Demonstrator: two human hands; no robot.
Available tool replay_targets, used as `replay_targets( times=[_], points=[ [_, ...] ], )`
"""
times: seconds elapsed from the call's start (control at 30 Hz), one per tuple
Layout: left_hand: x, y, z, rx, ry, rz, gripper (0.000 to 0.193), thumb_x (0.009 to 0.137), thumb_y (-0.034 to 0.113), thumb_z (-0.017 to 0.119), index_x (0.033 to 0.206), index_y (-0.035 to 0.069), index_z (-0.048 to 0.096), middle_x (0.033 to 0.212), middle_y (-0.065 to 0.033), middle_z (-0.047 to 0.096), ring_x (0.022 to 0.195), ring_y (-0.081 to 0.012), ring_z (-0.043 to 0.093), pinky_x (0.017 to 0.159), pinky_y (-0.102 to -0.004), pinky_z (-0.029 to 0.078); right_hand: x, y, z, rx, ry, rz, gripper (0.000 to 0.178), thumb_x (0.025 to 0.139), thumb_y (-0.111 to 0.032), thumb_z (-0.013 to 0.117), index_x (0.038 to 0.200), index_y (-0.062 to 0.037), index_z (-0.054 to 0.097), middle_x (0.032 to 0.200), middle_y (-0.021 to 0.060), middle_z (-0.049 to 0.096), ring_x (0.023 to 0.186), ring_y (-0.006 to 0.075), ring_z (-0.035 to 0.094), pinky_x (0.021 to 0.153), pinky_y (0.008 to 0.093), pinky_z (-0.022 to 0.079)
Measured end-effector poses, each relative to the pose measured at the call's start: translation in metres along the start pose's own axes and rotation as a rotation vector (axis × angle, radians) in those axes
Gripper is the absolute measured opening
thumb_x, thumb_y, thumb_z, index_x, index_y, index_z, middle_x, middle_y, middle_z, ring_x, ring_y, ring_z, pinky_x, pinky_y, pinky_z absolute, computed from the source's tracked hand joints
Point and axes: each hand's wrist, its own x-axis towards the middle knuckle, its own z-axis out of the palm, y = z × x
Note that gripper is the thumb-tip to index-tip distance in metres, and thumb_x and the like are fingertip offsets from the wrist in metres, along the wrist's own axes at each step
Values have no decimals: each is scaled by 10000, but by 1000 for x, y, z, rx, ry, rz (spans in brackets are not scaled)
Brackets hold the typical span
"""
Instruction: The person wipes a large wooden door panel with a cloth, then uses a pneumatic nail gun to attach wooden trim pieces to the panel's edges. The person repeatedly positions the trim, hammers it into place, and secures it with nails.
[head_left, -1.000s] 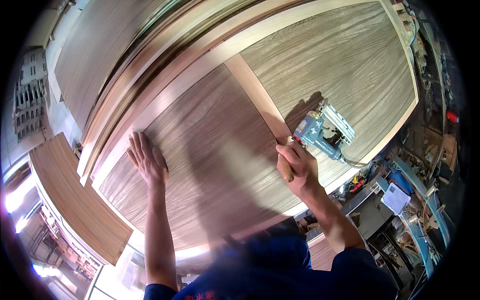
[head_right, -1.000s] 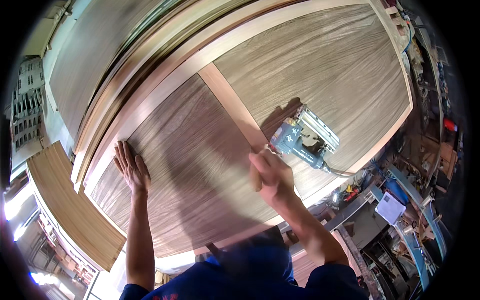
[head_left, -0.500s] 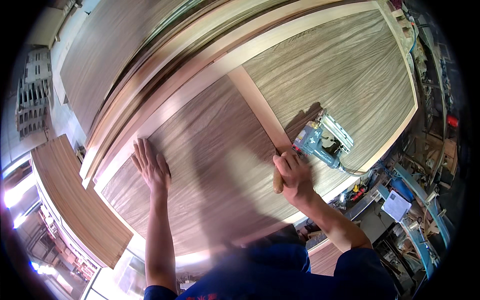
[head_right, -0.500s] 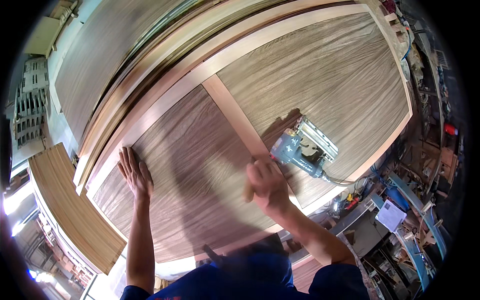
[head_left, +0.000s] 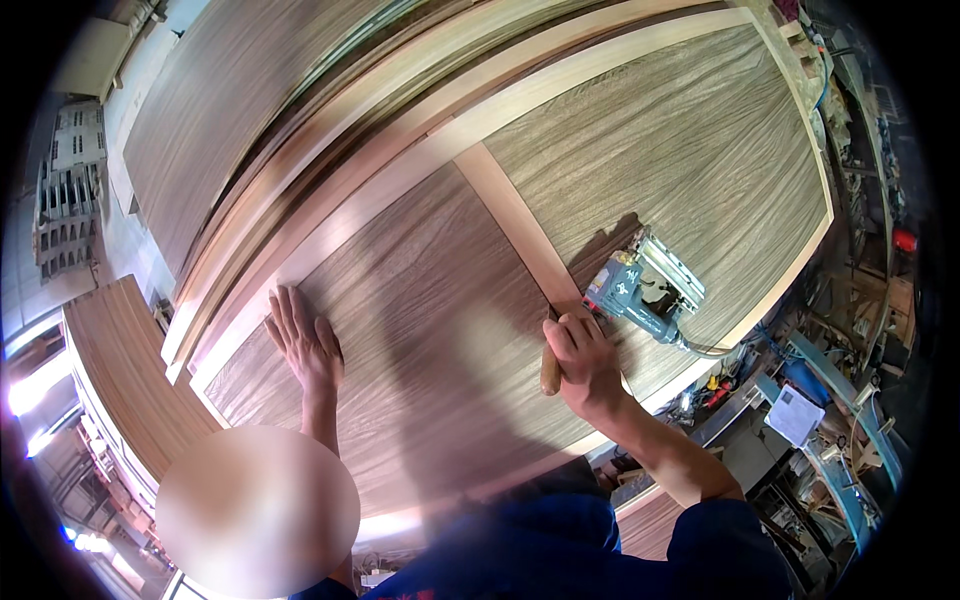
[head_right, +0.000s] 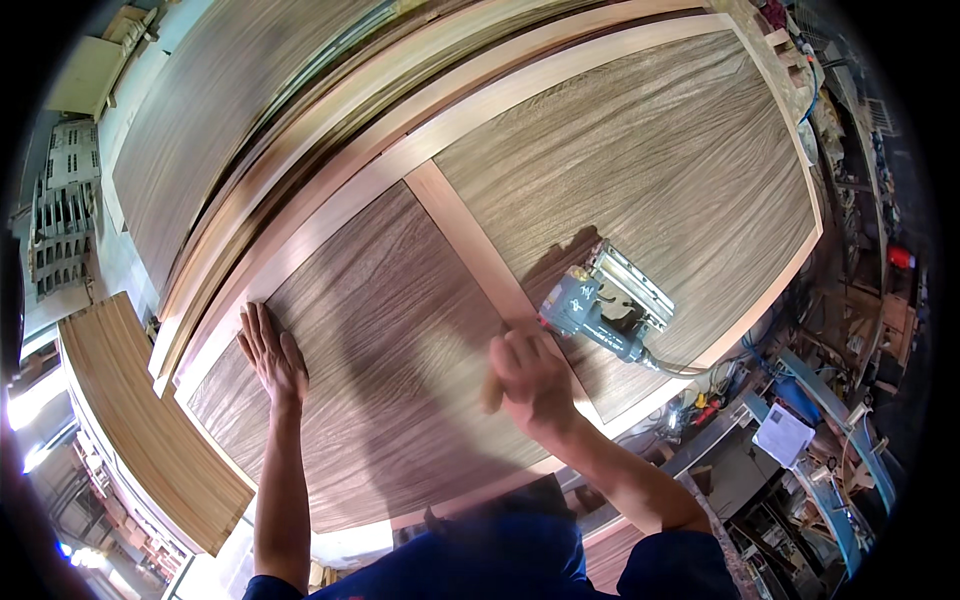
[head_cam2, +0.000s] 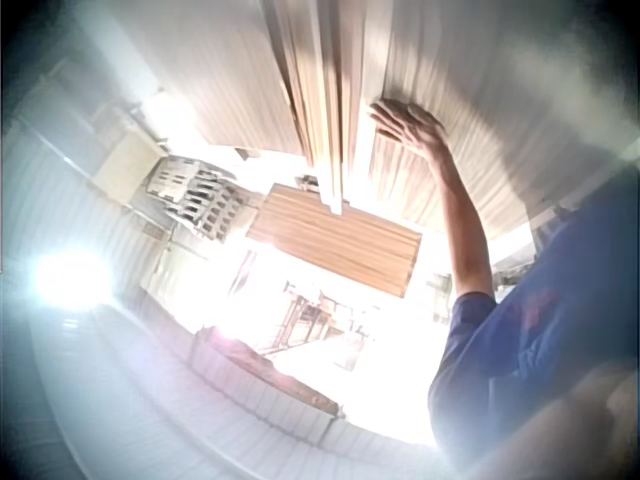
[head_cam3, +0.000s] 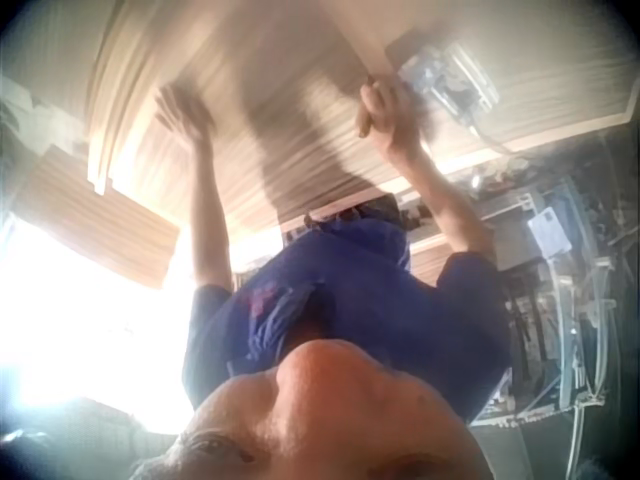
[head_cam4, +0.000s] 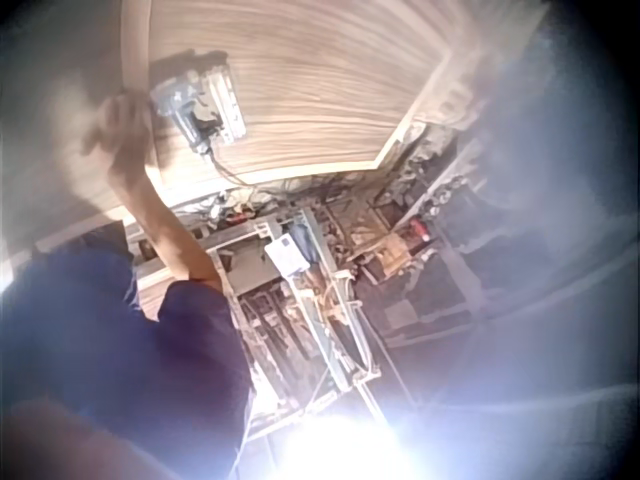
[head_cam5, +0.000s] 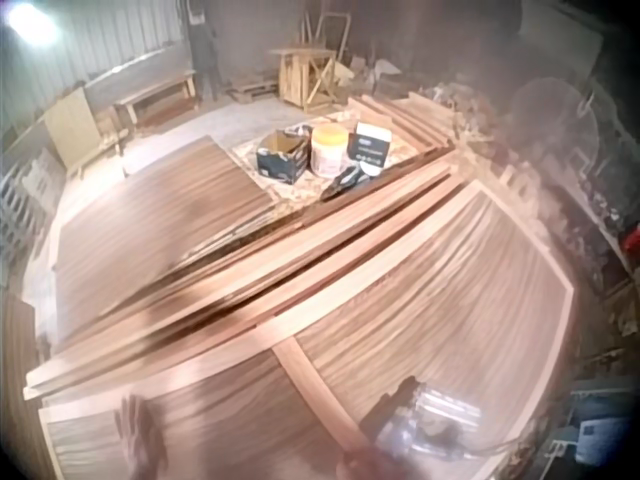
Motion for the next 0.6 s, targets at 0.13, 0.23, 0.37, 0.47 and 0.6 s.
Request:
replay_targets(
  times=[0.13, 0.23, 0.37, 0.47, 0.6],
  points=[
    [1, 3, 2, -2, 7, 8, 640, 1110, 364, 334, 1650, 20, 336, 1743, -174, 279, 1642, -359, 160, 1323, -567, 49, -2, 1, 0, -2, 10, 8, 217, 804, -150, 636, 974, -72, 525, 906, 120, 532, 845, 382, 591, 699, 453, 504],
    [1, 6, 2, -2, 6, 1, 641, 1106, 363, 327, 1655, 31, 334, 1744, -166, 282, 1645, -343, 159, 1327, -560, 39, -7, 5, 3, -8, -4, 9, 361, 809, -79, 681, 1146, -35, 559, 959, 154, 578, 884, 394, 618, 763, 477, 536],
    [-6, -8, 2, 15, 12, -61, 646, 1084, 324, 382, 1673, 67, 314, 1752, -148, 275, 1651, -318, 151, 1333, -548, 16, -9, 8, 15, 185, 21, 41, 333, 877, -19, 702, 1199, -11, 619, 951, 170, 632, 848, 374, 641, 756, 467, 554],
    [-23, -32, -7, -1, -82, -15, 705, 1037, 267, 509, 1692, 129, 290, 1760, -110, 272, 1650, -278, 169, 1343, -516, 26, -7, -17, 11, 3, 121, -4, 214, 1026, -147, 681, 1209, -37, 695, 976, 67, 681, 829, 227, 658, 721, 373, 558],
    [-89, -65, -23, -197, -86, -31, 714, 1030, 354, 568, 1674, 140, 346, 1761, -68, 280, 1643, -266, 196, 1343, -519, 81, -29, -57, 10, 96, 22, -44, 201, 958, 40, 668, 1135, 13, 761, 1149, 105, 700, 1075, 221, 659, 889, 338, 564]
  ],
)
